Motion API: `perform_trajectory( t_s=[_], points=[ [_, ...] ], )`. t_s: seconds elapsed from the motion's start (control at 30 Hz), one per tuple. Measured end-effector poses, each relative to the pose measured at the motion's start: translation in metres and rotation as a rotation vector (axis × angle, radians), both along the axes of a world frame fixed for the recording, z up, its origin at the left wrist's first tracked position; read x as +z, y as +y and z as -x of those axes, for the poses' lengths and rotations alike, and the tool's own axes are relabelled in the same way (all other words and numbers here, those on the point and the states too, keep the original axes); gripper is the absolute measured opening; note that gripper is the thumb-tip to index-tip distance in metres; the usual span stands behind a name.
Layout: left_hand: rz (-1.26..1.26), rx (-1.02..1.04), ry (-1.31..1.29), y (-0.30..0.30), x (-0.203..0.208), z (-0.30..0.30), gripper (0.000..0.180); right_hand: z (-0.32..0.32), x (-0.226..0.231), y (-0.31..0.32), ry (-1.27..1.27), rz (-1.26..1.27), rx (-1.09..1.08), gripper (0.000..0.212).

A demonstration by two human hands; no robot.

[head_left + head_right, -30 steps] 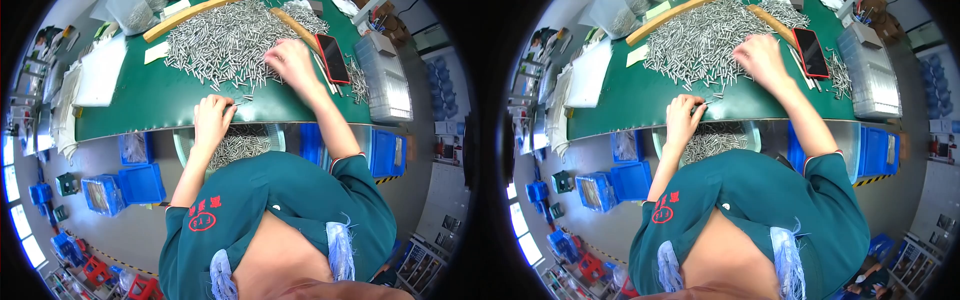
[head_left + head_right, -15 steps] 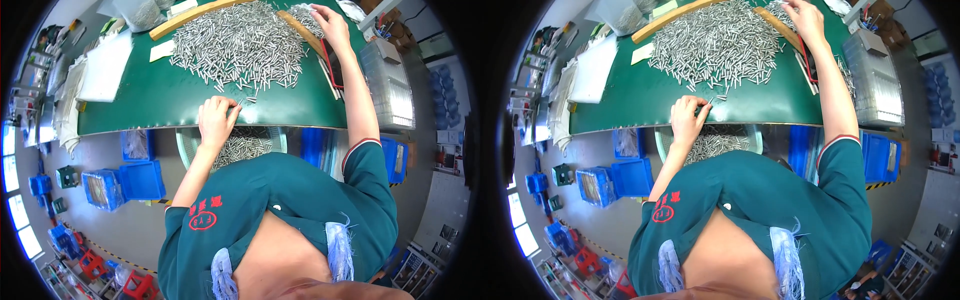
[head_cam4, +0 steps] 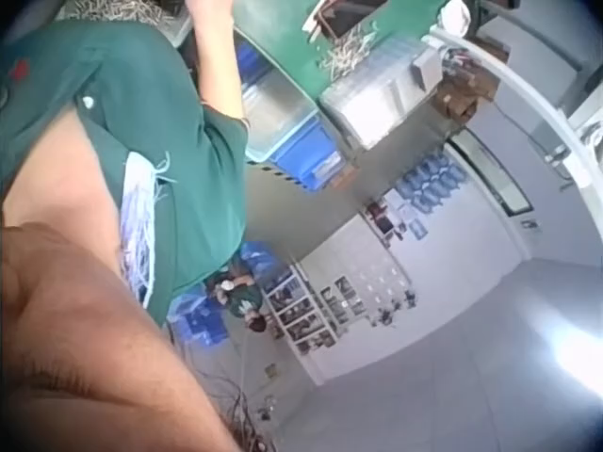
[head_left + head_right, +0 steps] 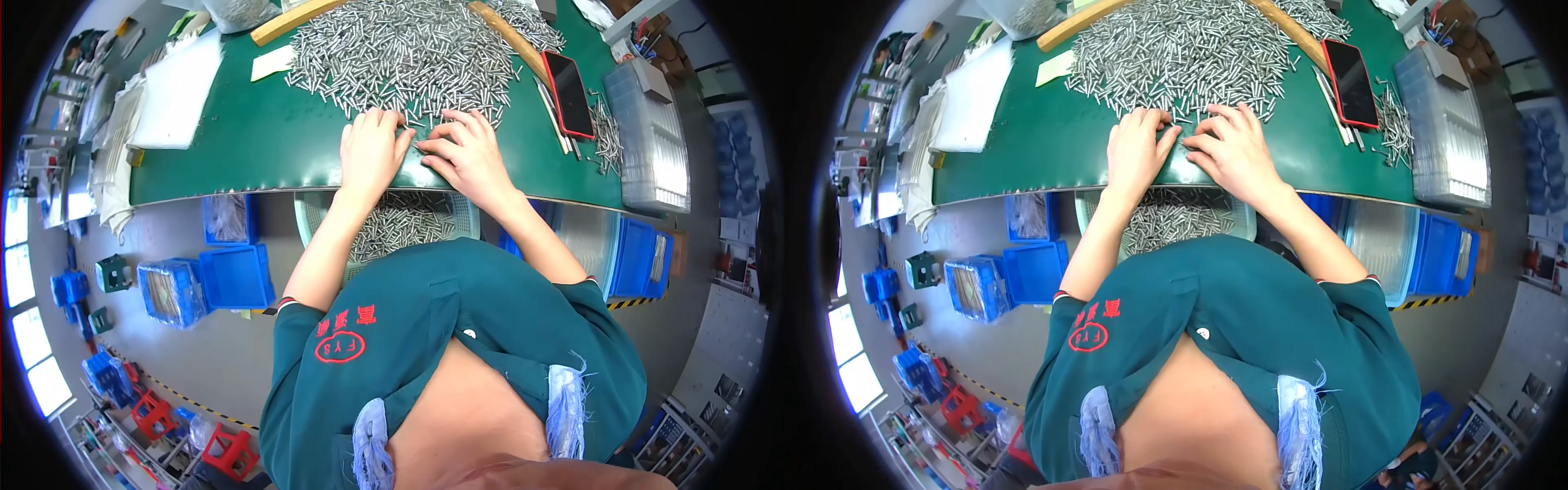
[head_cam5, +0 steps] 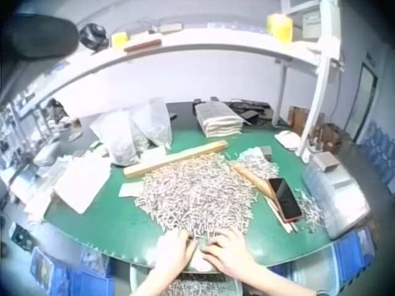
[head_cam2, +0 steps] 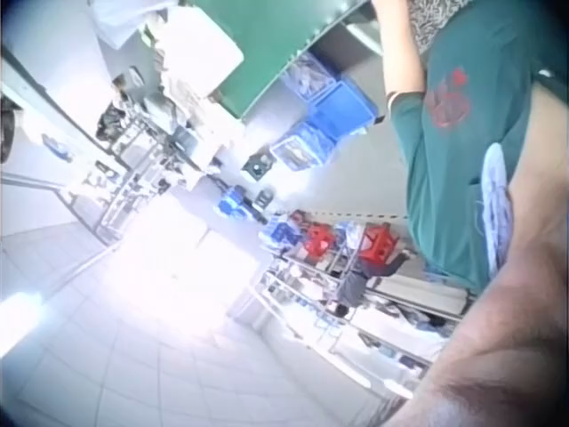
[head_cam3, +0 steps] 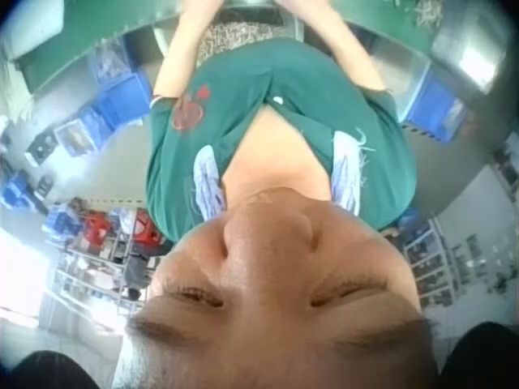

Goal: Picking up and inspecting small metal pins at a manufacturing workbench.

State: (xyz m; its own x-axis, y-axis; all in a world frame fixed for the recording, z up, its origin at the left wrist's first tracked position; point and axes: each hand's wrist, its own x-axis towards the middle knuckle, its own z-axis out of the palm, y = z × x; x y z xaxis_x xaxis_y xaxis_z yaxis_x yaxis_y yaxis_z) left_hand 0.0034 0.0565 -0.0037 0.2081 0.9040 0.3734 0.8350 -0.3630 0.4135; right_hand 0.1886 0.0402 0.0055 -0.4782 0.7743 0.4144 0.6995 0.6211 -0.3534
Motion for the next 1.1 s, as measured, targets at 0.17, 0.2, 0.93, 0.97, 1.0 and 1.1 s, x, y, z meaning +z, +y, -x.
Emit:
perform_trajectory(
  t_s=[0.17,0.2,0.93,0.97,1.0,1.1],
  points=[
    [-0.011,0.038,0.048,-0.013,-0.001,0.006,0.012,0.003,-0.008,0.001,0.022,-0.026,-0.045,0.014],
    [-0.006,0.037,0.05,-0.017,0.0,0.009,0.012,0.003,-0.009,0.001,0.024,-0.023,-0.051,0.014],
    [-0.169,-0.115,0.297,-0.016,0.003,0.032,0.025,0.008,-0.013,-0.004,0.052,-0.069,-0.019,0.019],
    [-0.157,-0.125,0.29,-0.02,0.005,0.038,0.026,0.009,-0.013,-0.004,0.054,-0.069,-0.017,0.019],
    [-0.157,-0.126,0.303,-0.024,0.006,0.044,0.026,0.009,-0.013,-0.004,0.053,-0.072,-0.015,0.019],
    [-0.164,-0.1,0.329,-0.031,0.009,0.063,0.026,0.009,-0.013,-0.003,0.055,-0.08,-0.01,0.017]
  ],
)
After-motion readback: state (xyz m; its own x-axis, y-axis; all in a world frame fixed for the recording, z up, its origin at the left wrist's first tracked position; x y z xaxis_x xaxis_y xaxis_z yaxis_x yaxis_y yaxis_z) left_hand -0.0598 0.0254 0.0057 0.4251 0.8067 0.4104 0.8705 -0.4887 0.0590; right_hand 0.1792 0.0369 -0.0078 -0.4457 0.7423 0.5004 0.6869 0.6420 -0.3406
